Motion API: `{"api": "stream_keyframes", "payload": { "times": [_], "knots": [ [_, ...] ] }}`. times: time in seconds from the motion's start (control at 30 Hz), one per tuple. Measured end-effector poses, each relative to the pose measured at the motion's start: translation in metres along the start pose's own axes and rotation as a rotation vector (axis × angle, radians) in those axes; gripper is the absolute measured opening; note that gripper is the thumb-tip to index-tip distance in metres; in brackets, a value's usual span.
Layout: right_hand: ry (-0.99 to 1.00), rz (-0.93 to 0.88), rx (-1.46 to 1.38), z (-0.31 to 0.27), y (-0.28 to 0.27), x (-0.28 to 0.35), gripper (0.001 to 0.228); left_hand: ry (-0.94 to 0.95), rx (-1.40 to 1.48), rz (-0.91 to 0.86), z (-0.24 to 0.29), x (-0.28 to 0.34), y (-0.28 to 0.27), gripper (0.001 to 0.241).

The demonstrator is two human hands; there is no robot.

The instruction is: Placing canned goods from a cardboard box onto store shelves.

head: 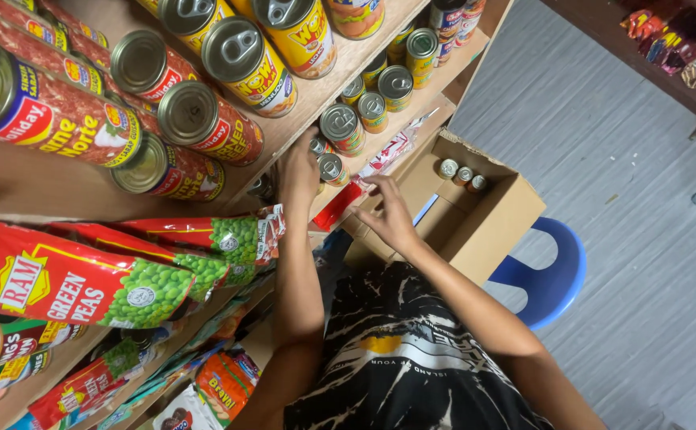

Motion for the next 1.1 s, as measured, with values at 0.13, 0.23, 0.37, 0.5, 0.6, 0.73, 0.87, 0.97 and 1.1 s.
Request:
{"api": "stream_keyframes", "payload": {
  "times": [0.13, 0.23, 0.37, 0.5, 0.6, 0.73, 0.87, 0.97, 1.1],
  "knots": [
    [-0.325, 0.146, 0.144, -0.013, 0.026, -0.02, 0.072, -0.034, -0.09, -0.162, 0.013, 0.006, -0.015, 0.056],
    [-0.197, 0.124, 0.125, -0.004, 0.041, -0.033, 0.072, 0.103, -0.088, -0.046, -0.027, 0.001, 0.022, 0.055],
    [-0.12, 0.104, 0.125, 0.007, 0.045, -0.042, 0.062, -0.127, -0.105, -0.272, 0.014, -0.004, -0.015, 0.06],
    [-0.225, 0.144, 0.156, -0.001, 0.04, -0.04, 0.059, 0.032, 0.016, -0.199, -0.014, -0.012, 0.01, 0.063],
    [-0.193, 0.122, 0.142, -0.002, 0.038, -0.039, 0.059, 0.037, 0.05, -0.203, -0.022, -0.015, 0.017, 0.065],
    [-0.159, 0.091, 0.14, -0.002, 0.038, -0.041, 0.059, -0.023, 0.074, -0.217, -0.028, -0.017, 0.02, 0.062],
    [-0.165, 0.094, 0.115, -0.004, 0.037, -0.04, 0.057, -0.07, 0.106, -0.226, -0.026, -0.013, 0.016, 0.064],
    [-0.159, 0.1, 0.147, -0.004, 0.037, -0.04, 0.058, -0.024, 0.094, -0.186, -0.037, -0.012, 0.022, 0.06],
    [-0.168, 0.102, 0.168, -0.001, 0.037, -0.04, 0.058, 0.061, 0.081, -0.138, -0.041, -0.011, 0.024, 0.059]
  ]
}}
Point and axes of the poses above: each hand's wrist, its own x-axis away from the middle knuckle, its own y-axis out of the palm, z = x × y, the point moved 4 cm from there along -x, towards the middle knuckle, and after that the axes turned 8 degrees about y, right-handed, at the moved point
